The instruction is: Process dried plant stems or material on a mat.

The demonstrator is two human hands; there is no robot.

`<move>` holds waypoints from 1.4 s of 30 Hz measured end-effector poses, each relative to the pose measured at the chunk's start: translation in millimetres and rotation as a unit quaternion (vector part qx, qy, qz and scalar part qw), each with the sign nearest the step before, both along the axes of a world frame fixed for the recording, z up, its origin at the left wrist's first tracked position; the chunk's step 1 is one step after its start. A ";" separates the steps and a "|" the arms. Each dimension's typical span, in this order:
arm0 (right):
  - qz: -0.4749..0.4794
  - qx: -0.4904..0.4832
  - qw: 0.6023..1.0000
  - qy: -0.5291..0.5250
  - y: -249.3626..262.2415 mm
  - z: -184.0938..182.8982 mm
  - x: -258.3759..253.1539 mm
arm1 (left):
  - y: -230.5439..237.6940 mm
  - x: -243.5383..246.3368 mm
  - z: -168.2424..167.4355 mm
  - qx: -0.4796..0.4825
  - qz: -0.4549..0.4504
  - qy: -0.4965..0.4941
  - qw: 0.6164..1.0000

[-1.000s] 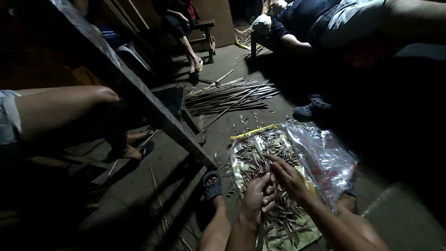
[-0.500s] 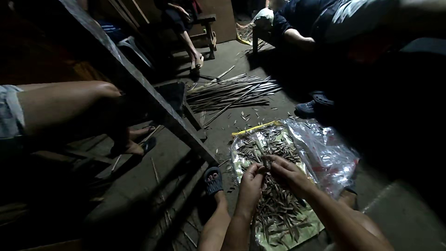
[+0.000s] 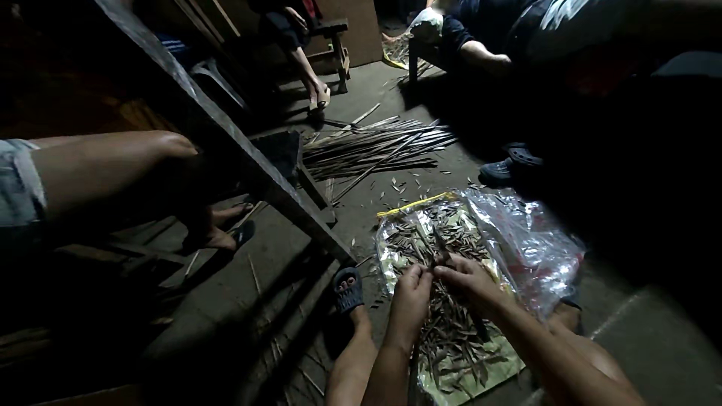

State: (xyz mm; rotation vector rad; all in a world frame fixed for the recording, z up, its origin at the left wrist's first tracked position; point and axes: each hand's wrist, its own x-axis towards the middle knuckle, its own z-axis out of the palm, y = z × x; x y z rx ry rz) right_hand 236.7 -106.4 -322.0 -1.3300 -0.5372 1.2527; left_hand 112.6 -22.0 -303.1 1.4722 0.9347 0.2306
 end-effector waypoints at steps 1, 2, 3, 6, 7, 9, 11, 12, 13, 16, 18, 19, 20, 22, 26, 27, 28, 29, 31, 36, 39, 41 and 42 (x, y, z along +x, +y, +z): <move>-0.013 -0.002 1.000 -0.005 -0.7 1.4 -2.0 | -0.9 0.4 1.7 -0.012 -0.013 0.008 1.000; -0.034 -0.005 0.999 -0.012 -0.8 1.7 -2.1 | -2.2 0.7 3.7 -0.035 -0.026 0.013 0.999; -0.056 -0.006 0.998 -0.016 -0.3 0.5 0.0 | -3.0 0.5 5.6 -0.070 -0.039 0.012 0.997; -0.103 0.002 0.994 -0.029 1.9 -4.1 12.2 | -2.6 0.4 6.4 -0.160 -0.063 -0.008 0.985; -0.106 0.000 0.994 -0.029 1.7 -3.7 15.2 | -3.0 0.9 5.9 -0.174 -0.054 -0.017 0.983; -0.101 0.000 0.995 -0.017 1.2 -3.6 16.1 | -4.3 3.1 4.3 -0.180 -0.018 -0.032 0.983; -0.056 0.010 0.998 0.026 0.6 -4.1 12.6 | -4.3 5.4 2.9 -0.159 0.016 -0.044 0.986; -0.039 0.009 0.998 0.051 1.2 -3.5 9.0 | -3.6 5.9 2.5 -0.142 0.029 -0.044 0.988; -0.028 0.013 0.997 0.065 1.1 -3.3 4.8 | -3.1 6.3 2.8 -0.124 0.040 -0.045 0.990; 0.008 0.037 0.998 0.048 -0.7 -6.9 -4.5 | -2.5 6.1 3.5 -0.080 0.054 -0.043 0.994; 0.013 0.056 0.998 0.041 -1.3 -7.9 -7.5 | -3.5 7.0 3.8 -0.062 0.054 -0.033 0.996; 0.007 0.062 0.997 0.042 -1.0 -7.9 -8.8 | -4.3 7.3 4.2 -0.060 0.055 -0.027 0.996; 0.001 0.067 0.997 0.040 -0.7 -7.7 -9.8 | -5.1 7.3 4.7 -0.063 0.056 -0.024 0.996; -0.014 0.082 0.996 0.015 0.5 -9.7 -11.3 | -6.6 7.7 6.0 -0.083 0.067 -0.029 0.994; -0.046 0.101 0.982 -0.150 0.4 -15.5 -16.0 | -10.0 10.1 7.9 -0.153 0.106 -0.038 0.982; -0.054 0.104 0.976 -0.183 1.2 -19.2 -17.4 | -10.5 10.9 7.4 -0.170 0.113 -0.041 0.978; -0.064 0.106 0.970 -0.208 2.4 -23.9 -18.8 | -10.8 11.7 6.6 -0.184 0.119 -0.045 0.975; -0.073 0.107 0.966 -0.225 3.7 -28.0 -20.1 | -11.0 12.5 5.8 -0.194 0.125 -0.050 0.972; -0.078 0.096 0.964 -0.236 4.6 -29.1 -21.7 | -11.9 13.6 5.6 -0.199 0.137 -0.057 0.969; -0.038 0.091 0.981 -0.165 2.4 -17.7 -20.6 | -11.3 11.3 5.1 -0.117 0.136 -0.073 0.981; -0.005 0.082 0.996 -0.028 -1.3 -4.5 -19.6 | -3.7 8.4 4.7 -0.090 0.116 -0.070 0.987; -0.003 0.079 0.996 0.042 -2.2 -3.6 -13.7 | -0.9 5.8 5.3 -0.103 0.093 -0.065 0.988; -0.004 0.078 0.995 0.060 -2.4 -5.1 -9.8 | -1.2 4.9 5.8 -0.110 0.082 -0.065 0.989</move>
